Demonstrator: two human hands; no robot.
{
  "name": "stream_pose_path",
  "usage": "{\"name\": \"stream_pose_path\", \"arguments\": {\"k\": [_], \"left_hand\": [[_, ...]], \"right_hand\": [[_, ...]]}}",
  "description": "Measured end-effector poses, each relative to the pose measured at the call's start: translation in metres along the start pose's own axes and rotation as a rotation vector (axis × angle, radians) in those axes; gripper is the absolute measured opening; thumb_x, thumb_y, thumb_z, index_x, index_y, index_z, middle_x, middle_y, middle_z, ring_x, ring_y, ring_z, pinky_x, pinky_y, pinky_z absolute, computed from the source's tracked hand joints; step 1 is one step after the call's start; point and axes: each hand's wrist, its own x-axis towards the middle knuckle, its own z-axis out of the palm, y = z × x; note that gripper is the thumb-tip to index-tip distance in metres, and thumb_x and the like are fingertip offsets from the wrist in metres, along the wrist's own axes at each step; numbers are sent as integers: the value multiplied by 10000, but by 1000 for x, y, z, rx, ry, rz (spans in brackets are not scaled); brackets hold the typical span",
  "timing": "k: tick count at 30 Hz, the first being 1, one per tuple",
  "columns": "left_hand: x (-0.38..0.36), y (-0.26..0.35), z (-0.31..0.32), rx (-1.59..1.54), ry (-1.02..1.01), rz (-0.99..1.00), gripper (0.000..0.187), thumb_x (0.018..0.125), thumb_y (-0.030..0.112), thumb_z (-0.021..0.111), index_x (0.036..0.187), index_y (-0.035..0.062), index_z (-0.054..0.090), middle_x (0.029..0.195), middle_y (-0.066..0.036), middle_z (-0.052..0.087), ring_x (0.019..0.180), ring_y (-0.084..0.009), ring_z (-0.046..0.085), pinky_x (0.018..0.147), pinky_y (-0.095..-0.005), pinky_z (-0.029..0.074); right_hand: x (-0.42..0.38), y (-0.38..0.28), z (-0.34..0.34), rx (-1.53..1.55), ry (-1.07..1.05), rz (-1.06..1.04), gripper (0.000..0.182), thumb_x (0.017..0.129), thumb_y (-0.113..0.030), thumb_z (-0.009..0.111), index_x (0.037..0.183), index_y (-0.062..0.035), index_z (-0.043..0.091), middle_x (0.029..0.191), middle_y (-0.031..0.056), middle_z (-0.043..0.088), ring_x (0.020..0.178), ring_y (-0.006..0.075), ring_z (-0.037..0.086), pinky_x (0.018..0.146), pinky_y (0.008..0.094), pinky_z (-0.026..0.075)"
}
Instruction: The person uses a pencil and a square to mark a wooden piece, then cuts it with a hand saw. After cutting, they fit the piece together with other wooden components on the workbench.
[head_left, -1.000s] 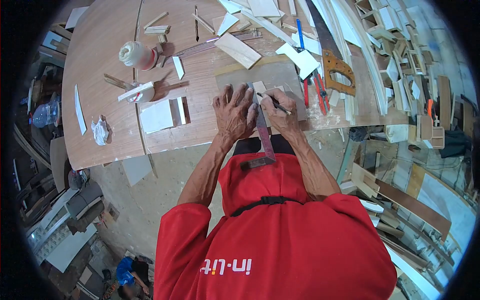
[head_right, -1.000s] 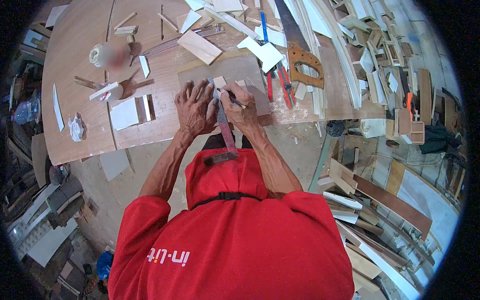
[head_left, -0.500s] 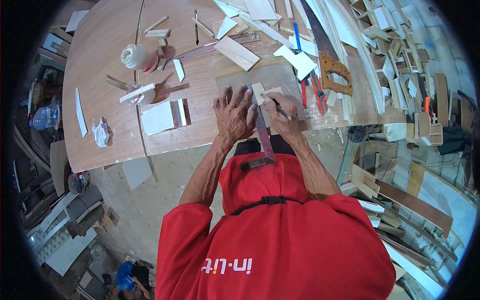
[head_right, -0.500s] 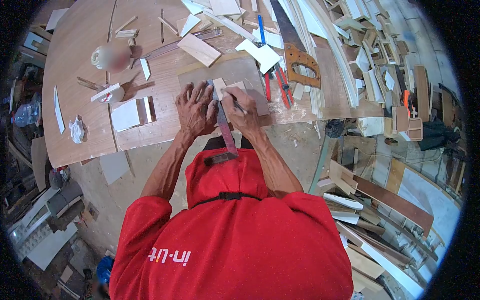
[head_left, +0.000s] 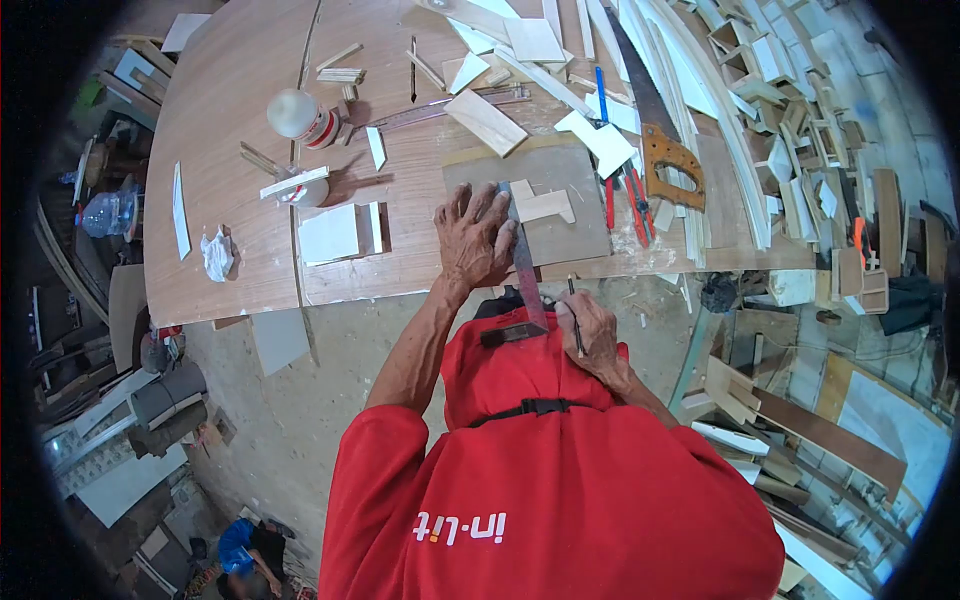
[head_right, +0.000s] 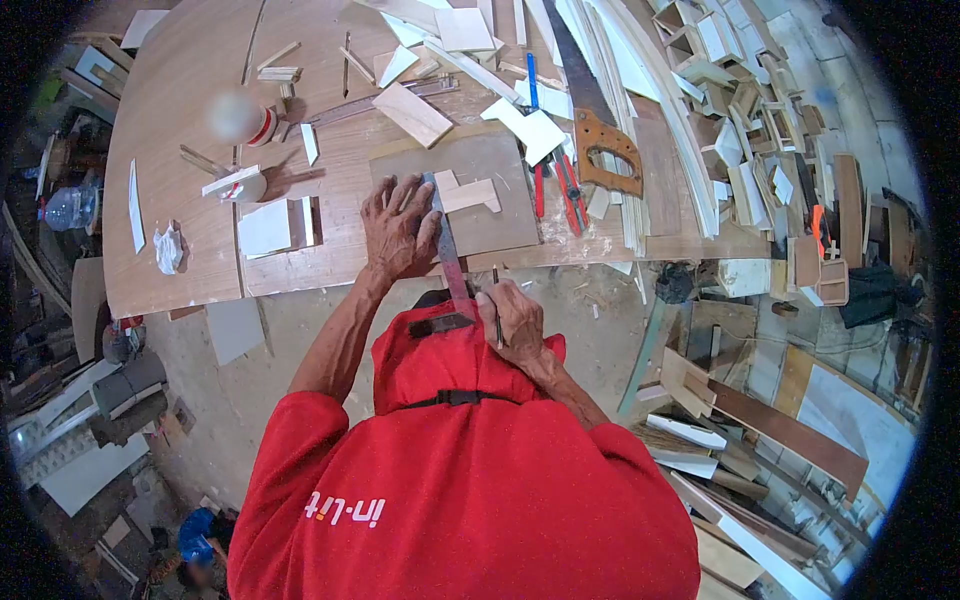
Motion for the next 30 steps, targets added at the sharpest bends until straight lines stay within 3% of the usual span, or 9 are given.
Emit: {"name": "stream_pose_path", "arguments": {"k": [9, 13, 15, 19, 21, 24, 26, 28, 30], "left_hand": [[-2, -6, 9, 65, -8, 8, 445, 846, 306, 609, 1251, 123, 600, 1346, -81, 523, 1275, -367, 389, 1069, -504, 260], [0, -6, 11, 95, -2, 18, 455, 849, 306, 611, 1255, 102, 592, 1339, -95, 526, 1276, -351, 400, 1092, -472, 261], [0, -8, 11, 76, -21, 34, 511, 862, 305, 597, 1311, 70, 528, 1325, -130, 528, 1278, -353, 404, 1101, -468, 257], [-3, -10, 15, 37, -35, -6, 616, 870, 346, 605, 1388, 69, 423, 1323, -146, 520, 1291, -386, 387, 1085, -490, 265], [-8, -11, 23, 65, -7, -28, 656, 860, 381, 615, 1398, 68, 409, 1319, -146, 522, 1295, -393, 382, 1079, -506, 268], [-6, -14, 29, 77, 53, -42, 759, 829, 418, 652, 1428, 60, 356, 1307, -156, 523, 1285, -402, 388, 1052, -539, 284], [-1, -12, 28, 60, 95, -28, 822, 808, 420, 680, 1447, 52, 317, 1298, -166, 523, 1271, -404, 398, 1030, -556, 297], [1, -5, 19, -70, 3, -219, 930, 766, 367, 736, 1473, 36, 231, 1302, -190, 503, 1233, -397, 424, 989, -572, 319], [11, 1, 11, -77, -59, -259, 988, 736, 333, 763, 1481, 35, 187, 1301, -201, 495, 1208, -397, 442, 984, -574, 315]], "right_hand": [[-12, 5, 16, 268, -145, 254, 195, 899, -134, 592, 1071, -42, 586, 770, 218, 638, 692, 401, 638, 612, 445, 496], [-17, 17, 46, 258, -2, 200, 197, 882, -119, 644, 1013, 23, 601, 834, 179, 688, 771, 280, 701, 670, 350, 539], [-18, 19, 48, 467, 16, 332, 200, 838, -110, 657, 1007, -16, 607, 803, 199, 669, 723, 328, 684, 626, 395, 516], [-17, 15, 20, 372, 117, 263, 151, 841, -53, 641, 980, -1, 616, 768, 169, 667, 674, 268, 683, 587, 369, 511], [-26, 12, -2, 421, 80, 348, 140, 856, -34, 625, 992, -1, 625, 765, 156, 673, 666, 225, 684, 585, 333, 516], [-48, 29, -20, 312, 190, 230, 129, 866, -23, 614, 991, 7, 631, 766, 136, 682, 677, 189, 684, 599, 308, 523], [-59, 36, -31, 454, 284, 389, 112, 870, -13, 609, 975, 18, 633, 765, 113, 682, 687, 163, 675, 619, 290, 524], [-60, 42, -43, 411, 311, 391, 108, 870, -7, 607, 971, 23, 633, 765, 111, 679, 688, 161, 669, 623, 291, 524], [-53, 46, -54, 328, 336, 371, 113, 873, -12, 610, 974, 36, 630, 760, 120, 669, 690, 162, 655, 632, 294, 524]]}}
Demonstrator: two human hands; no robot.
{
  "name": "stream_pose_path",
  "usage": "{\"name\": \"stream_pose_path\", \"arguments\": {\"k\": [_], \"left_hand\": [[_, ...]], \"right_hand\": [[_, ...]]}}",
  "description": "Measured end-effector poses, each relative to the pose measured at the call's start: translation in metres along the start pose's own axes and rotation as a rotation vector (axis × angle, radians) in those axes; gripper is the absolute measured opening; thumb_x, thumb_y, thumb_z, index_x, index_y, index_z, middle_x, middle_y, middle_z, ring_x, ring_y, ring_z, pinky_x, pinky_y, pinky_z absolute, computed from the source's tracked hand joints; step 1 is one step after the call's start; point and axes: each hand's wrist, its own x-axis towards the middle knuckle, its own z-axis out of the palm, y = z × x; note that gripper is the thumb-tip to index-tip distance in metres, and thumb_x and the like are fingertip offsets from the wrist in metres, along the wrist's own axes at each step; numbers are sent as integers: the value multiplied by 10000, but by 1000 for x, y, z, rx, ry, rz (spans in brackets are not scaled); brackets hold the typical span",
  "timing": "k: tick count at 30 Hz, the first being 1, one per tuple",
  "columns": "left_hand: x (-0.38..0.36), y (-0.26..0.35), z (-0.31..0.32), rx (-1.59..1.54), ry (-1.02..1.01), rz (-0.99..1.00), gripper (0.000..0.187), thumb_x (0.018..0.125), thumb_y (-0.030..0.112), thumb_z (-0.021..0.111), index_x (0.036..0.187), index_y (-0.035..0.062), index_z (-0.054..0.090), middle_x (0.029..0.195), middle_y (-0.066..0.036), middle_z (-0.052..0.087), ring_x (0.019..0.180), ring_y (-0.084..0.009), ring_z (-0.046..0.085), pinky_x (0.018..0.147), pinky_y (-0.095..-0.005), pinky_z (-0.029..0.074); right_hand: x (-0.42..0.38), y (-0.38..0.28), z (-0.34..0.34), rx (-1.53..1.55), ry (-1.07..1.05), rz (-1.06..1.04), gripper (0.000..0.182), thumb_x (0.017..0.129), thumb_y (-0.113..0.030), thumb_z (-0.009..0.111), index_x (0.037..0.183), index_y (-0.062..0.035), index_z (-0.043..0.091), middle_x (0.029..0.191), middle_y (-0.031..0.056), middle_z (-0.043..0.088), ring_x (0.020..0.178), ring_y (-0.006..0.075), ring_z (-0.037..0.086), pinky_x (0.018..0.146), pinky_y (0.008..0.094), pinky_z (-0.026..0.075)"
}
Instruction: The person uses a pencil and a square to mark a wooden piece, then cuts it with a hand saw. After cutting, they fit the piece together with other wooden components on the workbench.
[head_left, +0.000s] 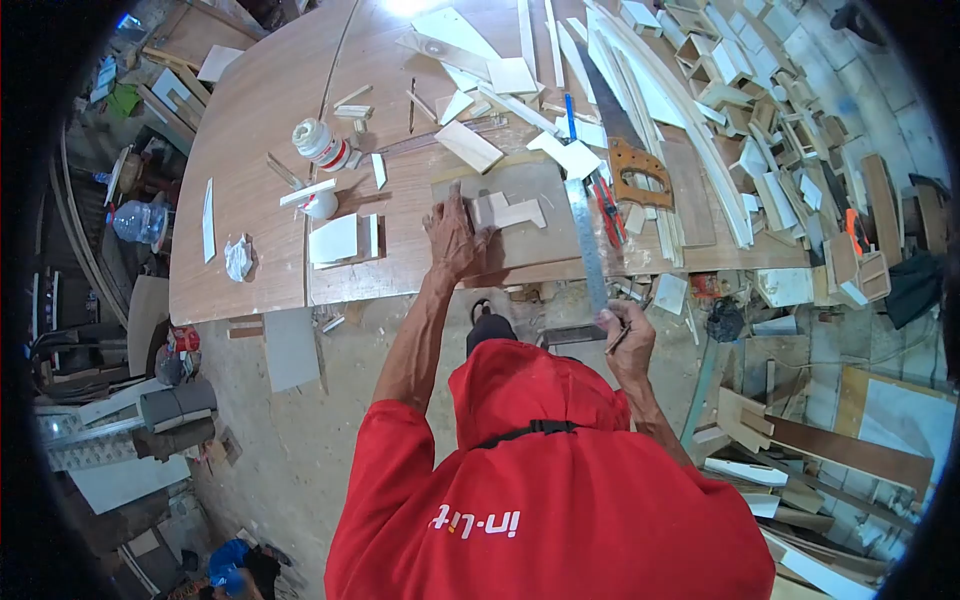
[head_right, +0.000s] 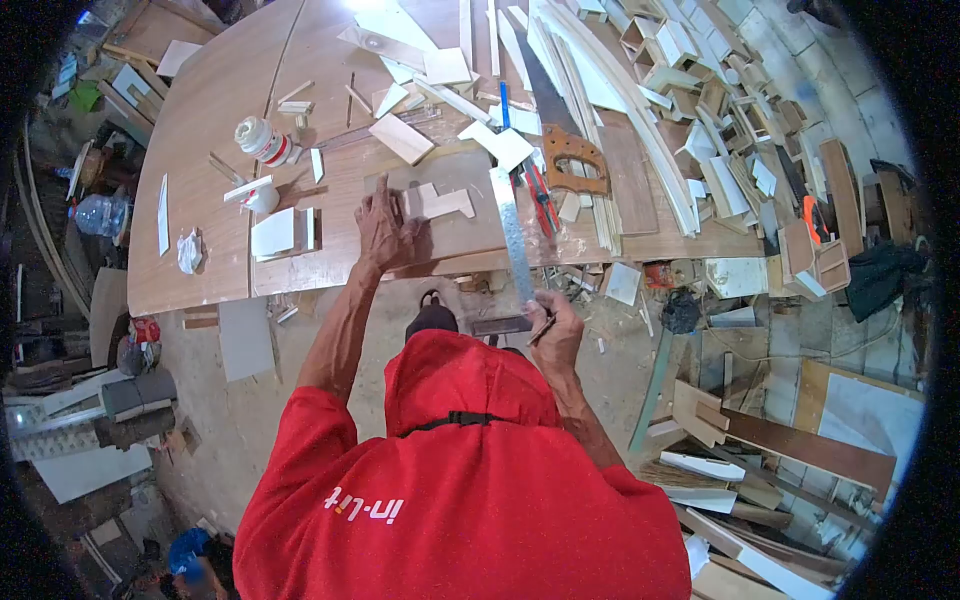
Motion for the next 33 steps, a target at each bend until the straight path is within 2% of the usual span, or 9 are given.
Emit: {"name": "stream_pose_path", "arguments": {"k": [5, 7, 8, 11, 12, 17, 19, 26, 33], "left_hand": [[19, 21, -19, -35, -91, -81, 1093, 631, 129, 790, 1484, 1, 119, 1284, -229, 474, 1100, -380, 491, 985, -545, 356], [24, 17, -21, -286, -161, -34, 1116, 617, 65, 784, 1491, 23, 91, 1286, -257, 458, 1133, -399, 487, 966, -479, 413], [25, 13, -24, -289, -158, -35, 1116, 617, 65, 784, 1491, 23, 91, 1286, -257, 458, 1133, -399, 487, 966, -479, 413], [16, 1, -41, -507, -190, -136, 953, 698, 1, 735, 1454, 9, 154, 1119, -238, 595, 957, -355, 635, 815, -373, 520], [9, -27, -25, -709, 1, -36, 762, 740, -18, 708, 1386, -32, 304, 976, -185, 665, 832, -292, 679, 737, -343, 548], [-7, -42, -90, -722, -32, -257, 503, 791, -4, 692, 1253, -47, 498, 968, -170, 682, 814, -223, 685, 703, -327, 575], [-13, -47, -102, -812, -37, -293, 433, 804, 0, 686, 1210, -44, 544, 979, -173, 681, 791, -211, 685, 685, -325, 585], [-21, -66, -112, -1088, -133, -455, 420, 852, 2, 622, 1249, -22, 490, 945, -144, 655, 758, -190, 671, 622, -308, 595], [-20, -71, -110, -1156, -148, -321, 402, 845, -35, 573, 1232, -16, 464, 901, -146, 634, 728, -184, 651, 617, -291, 560]], "right_hand": [[33, -11, 5, -111, 74, -75, 141, 875, -37, 623, 988, 46, 623, 783, 131, 671, 705, 182, 650, 655, 304, 518], [45, -26, 11, -192, 98, -89, 145, 881, -36, 617, 1000, 47, 621, 824, 133, 675, 747, 175, 648, 688, 299, 514], [52, -27, 18, -162, 115, -117, 109, 898, -5, 599, 993, 45, 611, 795, 94, 661, 703, 118, 604, 652, 246, 486], [75, -34, 35, -53, 121, -107, 159, 889, -8, 599, 1039, 43, 614, 832, 91, 664, 750, 149, 624, 701, 276, 503], [82, -37, 44, -54, 124, -101, 159, 889, -8, 599, 1039, 43, 614, 832, 91, 664, 750, 149, 624, 701, 276, 503], [116, -51, 111, 128, 20, 1, 129, 885, 1, 603, 1008, 40, 607, 802, 81, 648, 587, 132, 576, 520, 283, 474], [128, -58, 143, 16, -8, -200, 128, 873, -23, 616, 990, 27, 613, 792, 117, 665, 582, 162, 611, 522, 306, 483], [167, -85, 211, -192, -134, -178, 142, 860, -113, 629, 960, -12, 630, 824, 158, 686, 745, 338, 673, 659, 409, 513], [192, -90, 235, -253, -309, -126, 181, 900, -178, 580, 970, -25, 647, 823, 194, 679, 765, 348, 665, 689, 432, 506]]}}
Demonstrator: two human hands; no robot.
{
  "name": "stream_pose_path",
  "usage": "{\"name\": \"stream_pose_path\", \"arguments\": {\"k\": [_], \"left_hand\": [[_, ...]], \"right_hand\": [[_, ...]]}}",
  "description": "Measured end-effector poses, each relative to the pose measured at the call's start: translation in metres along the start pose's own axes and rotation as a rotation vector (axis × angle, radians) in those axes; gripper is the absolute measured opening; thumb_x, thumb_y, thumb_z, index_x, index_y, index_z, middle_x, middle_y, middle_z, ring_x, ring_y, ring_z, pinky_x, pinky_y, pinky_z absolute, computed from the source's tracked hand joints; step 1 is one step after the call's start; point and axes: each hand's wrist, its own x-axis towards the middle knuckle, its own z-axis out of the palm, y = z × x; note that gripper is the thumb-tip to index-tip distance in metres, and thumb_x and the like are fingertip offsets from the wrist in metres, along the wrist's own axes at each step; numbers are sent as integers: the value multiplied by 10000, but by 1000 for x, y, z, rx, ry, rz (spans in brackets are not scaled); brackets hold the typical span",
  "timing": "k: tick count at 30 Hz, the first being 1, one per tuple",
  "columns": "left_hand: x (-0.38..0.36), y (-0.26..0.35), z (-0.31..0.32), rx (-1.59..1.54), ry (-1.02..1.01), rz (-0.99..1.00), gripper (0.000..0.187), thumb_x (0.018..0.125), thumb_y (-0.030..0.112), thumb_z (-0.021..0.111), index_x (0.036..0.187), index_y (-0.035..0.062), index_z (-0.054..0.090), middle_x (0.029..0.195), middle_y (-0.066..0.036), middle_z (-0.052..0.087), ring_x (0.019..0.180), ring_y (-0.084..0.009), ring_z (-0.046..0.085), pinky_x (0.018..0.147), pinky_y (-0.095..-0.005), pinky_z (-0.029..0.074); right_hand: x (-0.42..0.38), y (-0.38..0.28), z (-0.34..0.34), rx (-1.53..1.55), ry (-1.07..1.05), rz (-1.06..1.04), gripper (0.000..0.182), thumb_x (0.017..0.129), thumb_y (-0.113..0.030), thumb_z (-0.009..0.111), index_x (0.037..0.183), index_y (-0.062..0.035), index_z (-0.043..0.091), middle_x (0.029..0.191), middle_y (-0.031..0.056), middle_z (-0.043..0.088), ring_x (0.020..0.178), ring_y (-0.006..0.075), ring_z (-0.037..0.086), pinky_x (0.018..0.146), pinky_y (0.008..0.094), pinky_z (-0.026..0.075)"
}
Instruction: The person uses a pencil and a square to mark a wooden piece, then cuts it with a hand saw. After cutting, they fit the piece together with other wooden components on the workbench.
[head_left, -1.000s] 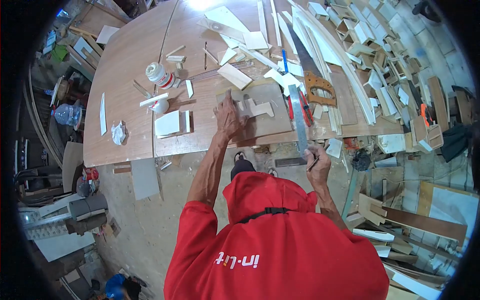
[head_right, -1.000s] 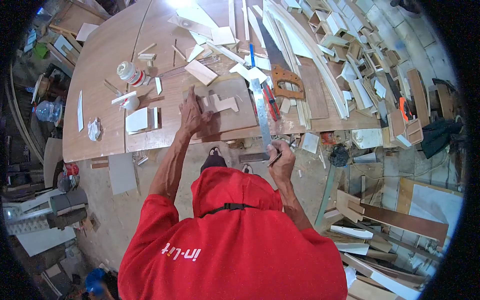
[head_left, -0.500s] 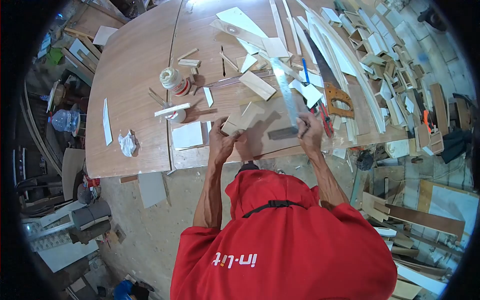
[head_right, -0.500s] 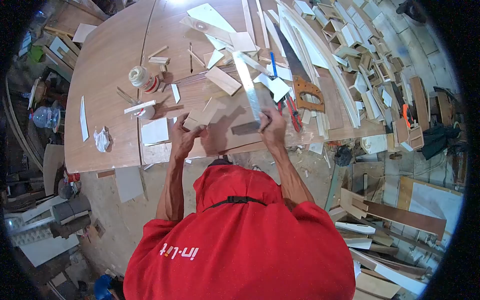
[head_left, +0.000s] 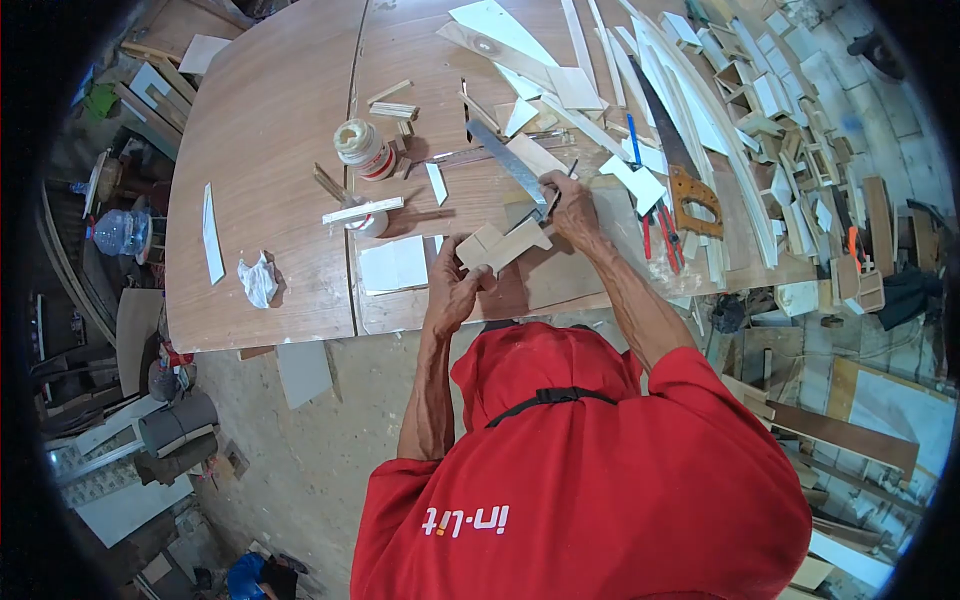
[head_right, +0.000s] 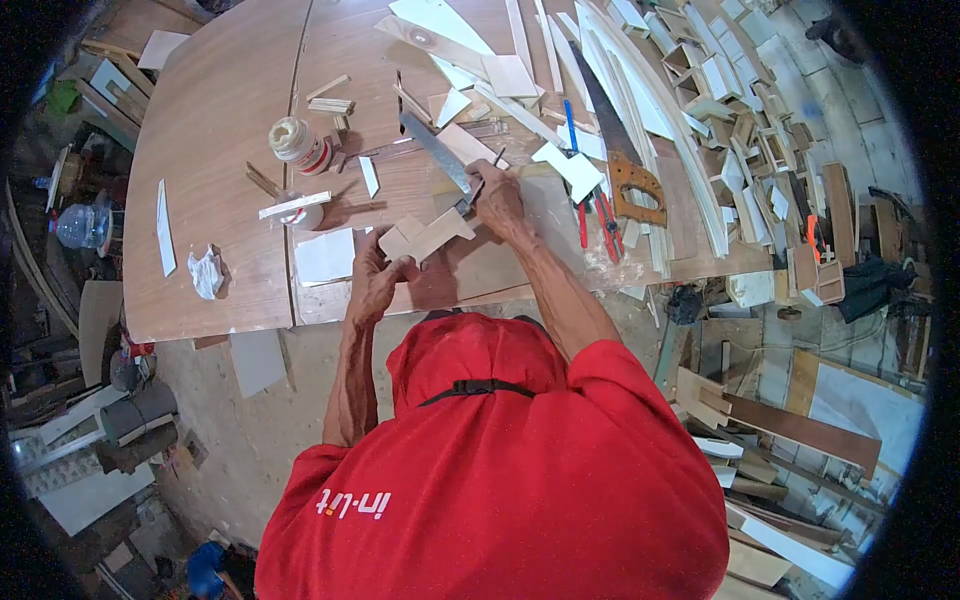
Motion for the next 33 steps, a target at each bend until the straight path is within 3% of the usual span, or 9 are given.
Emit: {"name": "stream_pose_path", "arguments": {"k": [4, 10, 14, 16, 19, 22, 24, 27, 33], "left_hand": [[2, -7, 0, 25, 16, -13, 396, 839, -54, 562, 1222, -16, 470, 911, -144, 639, 737, -180, 646, 619, -281, 536], [-4, -12, 12, 121, 101, -81, 433, 833, -49, 568, 1250, -39, 453, 998, -155, 637, 820, -222, 671, 690, -333, 591], [-10, -13, 23, 217, 182, -21, 372, 849, -34, 571, 1203, -81, 466, 1034, -198, 630, 865, -261, 687, 703, -357, 602], [-17, -6, 40, 149, 303, 39, 239, 838, -72, 554, 1072, -49, 510, 958, -155, 641, 831, -198, 670, 681, -309, 580], [-21, -4, 56, 142, 313, 48, 309, 858, -50, 582, 1143, -65, 463, 1018, -211, 639, 870, -272, 693, 701, -351, 607], [-18, -11, 74, 173, 308, 70, 266, 870, -44, 583, 1112, -57, 474, 990, -196, 655, 876, -253, 691, 697, -346, 606], [-12, -19, 89, 114, 313, 66, 264, 877, -32, 589, 1115, -49, 478, 982, -176, 663, 890, -233, 687, 715, -350, 603], [-4, -20, 115, 133, 302, 42, 246, 876, -41, 558, 1110, -35, 481, 972, -148, 664, 826, -187, 670, 719, -304, 573], [2, -24, 141, 83, 307, 48, 256, 905, -13, 556, 1142, -32, 463, 991, -154, 656, 862, -195, 670, 720, -314, 582]], "right_hand": [[5, 12, -1, -288, -54, -224, 232, 865, -134, 568, 1083, -74, 621, 861, 214, 659, 844, 371, 642, 720, 458, 505], [-3, -8, -15, -689, -176, -343, 349, 801, -111, 587, 1150, -127, 582, 971, 216, 619, 926, 389, 613, 764, 493, 518], [-2, -5, -24, -638, -251, -320, 354, 826, -99, 553, 1175, -148, 578, 977, 217, 616, 903, 398, 639, 740, 511, 527], [-5, -4, -34, -642, -239, -271, 352, 833, -101, 543, 1182, -138, 575, 971, 206, 620, 902, 397, 650, 747, 500, 528], [-10, 11, -53, -383, -42, -284, 335, 828, -193, 591, 1150, -100, 594, 936, 170, 636, 873, 378, 655, 744, 475, 522], [-12, 46, -99, -291, 138, -154, 266, 826, -207, 609, 1047, -63, 644, 852, 186, 648, 828, 380, 655, 721, 460, 510], [-15, 63, -133, -263, 152, 28, 220, 824, -209, 621, 944, -32, 672, 806, 211, 658, 805, 384, 653, 706, 454, 501], [-20, 90, -166, -178, 207, 89, 213, 829, -210, 613, 896, -18, 673, 812, 214, 673, 794, 384, 657, 712, 456, 505], [-6, 107, -170, -76, 112, 84, 235, 849, -247, 612, 878, -26, 686, 816, 193, 688, 802, 348, 677, 709, 434, 513]]}}
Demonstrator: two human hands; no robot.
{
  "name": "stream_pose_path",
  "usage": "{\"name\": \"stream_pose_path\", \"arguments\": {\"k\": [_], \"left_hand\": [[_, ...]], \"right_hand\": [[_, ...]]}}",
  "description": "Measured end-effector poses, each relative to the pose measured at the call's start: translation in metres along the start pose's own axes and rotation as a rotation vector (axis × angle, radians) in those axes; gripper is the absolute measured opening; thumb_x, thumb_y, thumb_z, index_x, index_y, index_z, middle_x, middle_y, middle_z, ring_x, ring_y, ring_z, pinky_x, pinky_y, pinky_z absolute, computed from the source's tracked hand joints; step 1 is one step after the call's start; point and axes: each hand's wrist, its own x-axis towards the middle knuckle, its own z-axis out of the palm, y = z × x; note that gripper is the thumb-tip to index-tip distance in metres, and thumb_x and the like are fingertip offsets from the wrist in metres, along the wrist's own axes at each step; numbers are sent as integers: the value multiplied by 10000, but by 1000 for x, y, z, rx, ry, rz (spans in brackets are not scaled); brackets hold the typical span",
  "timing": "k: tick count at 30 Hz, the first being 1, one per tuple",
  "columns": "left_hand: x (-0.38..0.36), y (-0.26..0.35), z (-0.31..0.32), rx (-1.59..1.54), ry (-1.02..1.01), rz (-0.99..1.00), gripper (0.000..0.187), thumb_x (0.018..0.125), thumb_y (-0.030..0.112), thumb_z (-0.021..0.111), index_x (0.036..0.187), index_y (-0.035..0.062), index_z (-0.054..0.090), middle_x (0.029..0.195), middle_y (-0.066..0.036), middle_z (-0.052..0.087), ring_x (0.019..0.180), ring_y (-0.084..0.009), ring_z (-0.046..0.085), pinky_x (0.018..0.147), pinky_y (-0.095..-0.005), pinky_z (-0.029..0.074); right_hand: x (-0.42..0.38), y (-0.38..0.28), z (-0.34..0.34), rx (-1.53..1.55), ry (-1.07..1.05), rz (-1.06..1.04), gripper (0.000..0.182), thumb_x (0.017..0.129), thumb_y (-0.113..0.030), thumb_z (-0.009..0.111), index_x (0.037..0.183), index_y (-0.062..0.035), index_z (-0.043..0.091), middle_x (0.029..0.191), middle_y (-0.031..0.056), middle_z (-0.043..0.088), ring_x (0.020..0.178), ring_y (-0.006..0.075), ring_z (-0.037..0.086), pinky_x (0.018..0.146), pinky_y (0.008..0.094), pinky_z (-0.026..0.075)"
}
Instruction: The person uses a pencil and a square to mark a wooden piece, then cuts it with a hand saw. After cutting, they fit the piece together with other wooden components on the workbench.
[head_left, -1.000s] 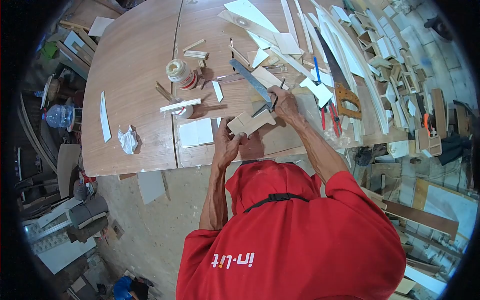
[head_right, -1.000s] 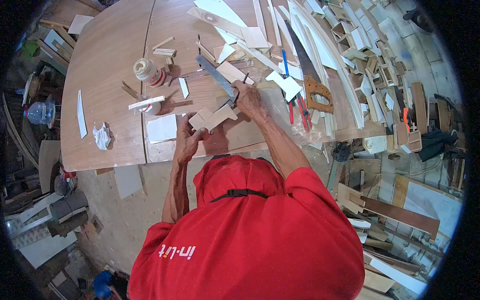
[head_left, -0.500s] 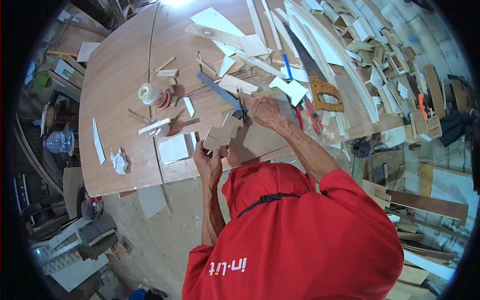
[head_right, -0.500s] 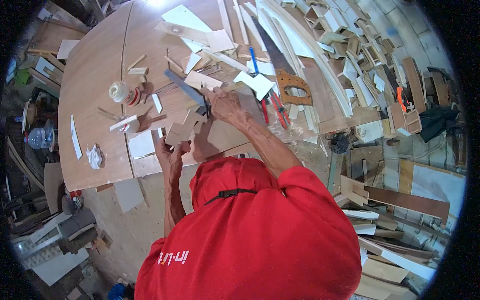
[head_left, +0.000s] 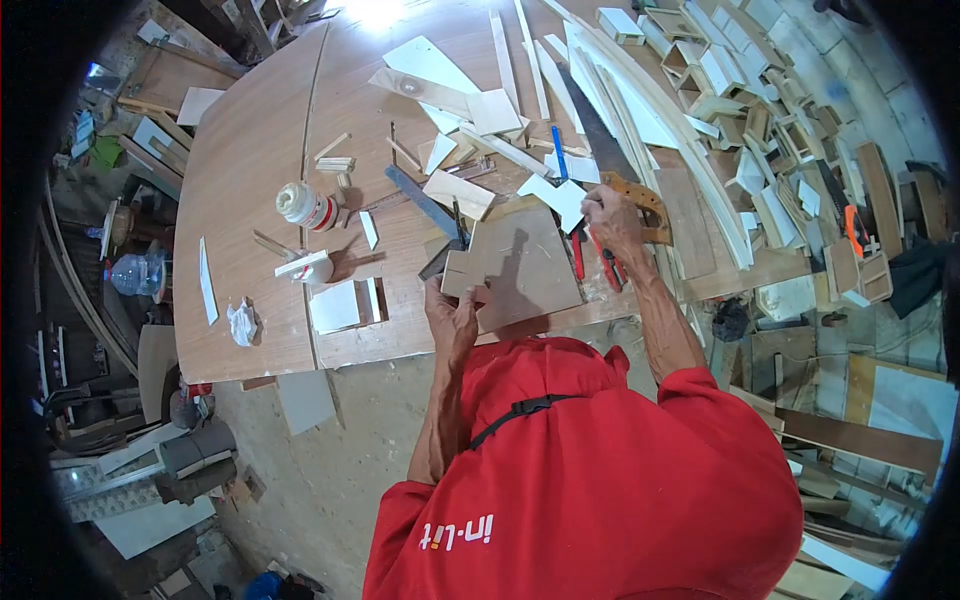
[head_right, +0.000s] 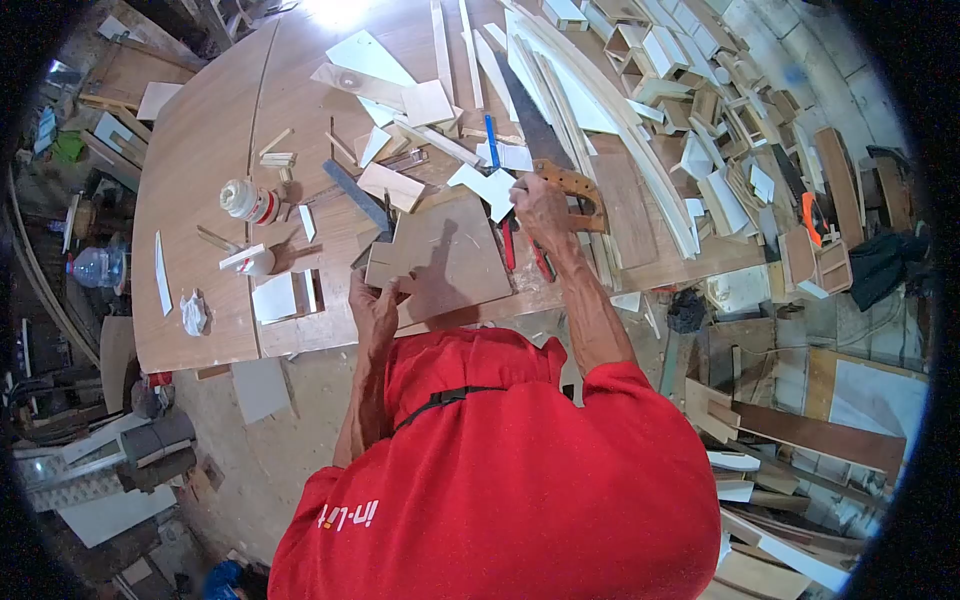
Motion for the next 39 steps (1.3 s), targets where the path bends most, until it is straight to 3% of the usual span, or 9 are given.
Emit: {"name": "stream_pose_path", "arguments": {"k": [9, 11, 13, 14, 18, 27, 30, 34, 39], "left_hand": [[-3, -9, -6, 15, 23, -30, 318, 895, 8, 577, 1202, -29, 502, 1049, -164, 658, 921, -237, 678, 765, -341, 599], [-5, -5, -10, 1, 34, -38, 317, 896, 12, 578, 1201, -29, 502, 1049, -166, 659, 919, -237, 679, 767, -342, 598], [-7, -3, -15, -16, 91, -28, 264, 894, -1, 544, 1154, -39, 525, 998, -135, 660, 846, -190, 667, 729, -318, 585], [-6, -6, -19, -17, 100, -33, 264, 894, -1, 544, 1154, -39, 525, 998, -135, 660, 846, -190, 667, 729, -318, 585], [-5, -10, -30, -2, 108, -30, 306, 898, 23, 579, 1190, -36, 507, 1036, -170, 662, 918, -236, 682, 765, -348, 599], [3, 0, -29, -24, 66, -72, 304, 903, 28, 572, 1194, -45, 521, 1033, -171, 663, 875, -222, 682, 743, -334, 599], [4, 6, -27, 23, 38, -68, 316, 896, 5, 559, 1207, -38, 529, 1024, -158, 667, 875, -215, 679, 742, -333, 598], [11, 0, -27, 137, 10, -13, 329, 890, -26, 527, 1218, -23, 544, 1023, -139, 670, 875, -199, 674, 745, -329, 596], [21, -7, -12, 276, -9, 55, 312, 884, -44, 507, 1188, -17, 570, 985, -124, 683, 852, -178, 671, 741, -295, 551]], "right_hand": [[17, -60, 65, -296, -50, -256, 301, 821, -346, 631, 817, -48, 671, 711, 170, 668, 710, 355, 664, 688, 448, 525], [31, -64, 91, -275, -116, -118, 329, 821, -335, 614, 962, -42, 662, 849, 198, 670, 832, 373, 656, 753, 462, 523], [29, -69, 108, -254, 20, -520, 439, 810, -337, 605, 1139, -46, 604, 1062, 234, 619, 997, 388, 610, 851, 475, 502], [32, -69, 111, -335, -211, -396, 513, 794, -322, 605, 1233, -61, 552, 1211, 240, 545, 1113, 389, 554, 930, 479, 469], [30, -84, 110, -374, -320, -359, 543, 771, -295, 623, 1253, -59, 549, 1166, 213, 597, 1085, 382, 581, 921, 482, 473], [51, -64, 120, 217, -236, 35, 439, 749, -279, 616, 1037, 52, 647, 854, 224, 679, 856, 313, 678, 759, 394, 519], [43, -72, 94, 384, -178, 239, 328, 895, -161, 568, 1148, 47, 578, 982, 156, 655, 717, 218, 672, 535, 275, 586], [2, -78, 47, 644, -90, 282, 323, 928, -144, 539, 1190, 42, 566, 977, 157, 663, 727, 208, 692, 542, 265, 581], [-49, -69, 18, 798, -228, 257, 362, 946, -129, 520, 1270, 32, 531, 992, 159, 674, 715, 207, 702, 551, 247, 581]]}}
